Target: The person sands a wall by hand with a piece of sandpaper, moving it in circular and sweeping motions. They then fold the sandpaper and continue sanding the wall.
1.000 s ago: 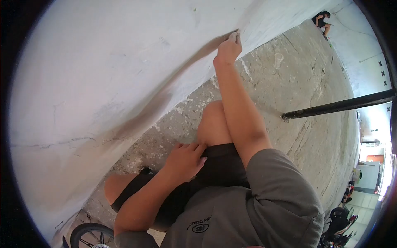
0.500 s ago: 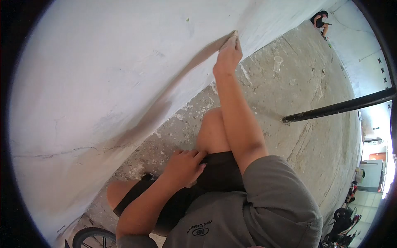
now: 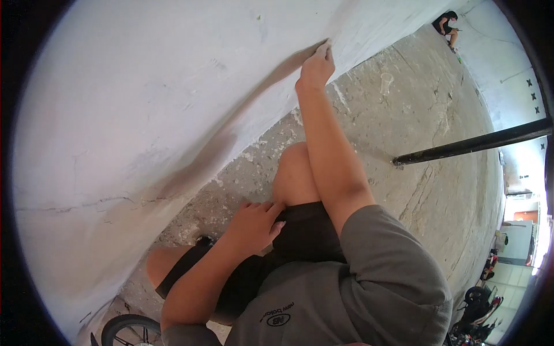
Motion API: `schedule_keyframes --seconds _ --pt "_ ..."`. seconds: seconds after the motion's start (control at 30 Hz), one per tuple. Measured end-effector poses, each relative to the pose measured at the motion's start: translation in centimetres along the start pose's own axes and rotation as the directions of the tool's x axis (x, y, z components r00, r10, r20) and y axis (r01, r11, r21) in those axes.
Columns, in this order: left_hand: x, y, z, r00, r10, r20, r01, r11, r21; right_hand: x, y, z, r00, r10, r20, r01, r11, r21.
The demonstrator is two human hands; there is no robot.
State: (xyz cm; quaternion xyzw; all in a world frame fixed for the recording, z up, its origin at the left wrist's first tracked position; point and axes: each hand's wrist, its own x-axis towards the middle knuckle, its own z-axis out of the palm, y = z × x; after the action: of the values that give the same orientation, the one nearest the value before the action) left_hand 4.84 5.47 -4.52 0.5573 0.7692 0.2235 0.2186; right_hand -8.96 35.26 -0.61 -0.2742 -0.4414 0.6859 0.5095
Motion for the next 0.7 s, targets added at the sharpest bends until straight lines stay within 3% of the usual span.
schedule_keyframes --seconds 0.07,0.13,0.17,0.23,0.27,0.37,0.7 --pt "0.0 0.2 -0.7 0.997 -0.028 0.068 0.031 0.998 -0.052 -1.0 0.2 -0.2 0.999 0.007 0.038 -0.006 0.999 -0.033" --pt "0.3 0.2 -0.7 0.996 -0.036 0.083 0.039 0.998 -0.041 -2.4 -0.6 -0.1 0.982 0.055 0.182 -0.036 0.994 -0.102" --pt "0.2 0.3 -0.5 0.995 -0.04 0.096 0.043 0.999 -0.028 -1.5 0.2 -0.1 0.982 0.061 0.177 -0.042 0.993 -0.107" --pt "0.1 -0.1 0.2 0.998 -0.018 0.06 0.02 1.0 -0.023 1.6 2.0 0.1 0.987 -0.157 0.036 0.157 0.987 -0.018" --pt "0.2 -0.3 0.3 1.0 0.004 0.016 -0.004 1.0 -0.013 1.9 2.7 -0.3 0.986 -0.162 0.034 0.163 0.987 -0.016" --pt "0.1 -0.3 -0.2 0.999 -0.012 0.034 0.014 0.998 -0.055 1.5 2.8 -0.2 0.997 -0.075 -0.023 0.075 0.997 0.011" --pt "0.1 -0.1 -0.4 1.0 0.002 0.001 -0.002 0.999 -0.044 -1.5 1.5 0.1 0.997 0.061 0.04 -0.065 0.994 0.089"
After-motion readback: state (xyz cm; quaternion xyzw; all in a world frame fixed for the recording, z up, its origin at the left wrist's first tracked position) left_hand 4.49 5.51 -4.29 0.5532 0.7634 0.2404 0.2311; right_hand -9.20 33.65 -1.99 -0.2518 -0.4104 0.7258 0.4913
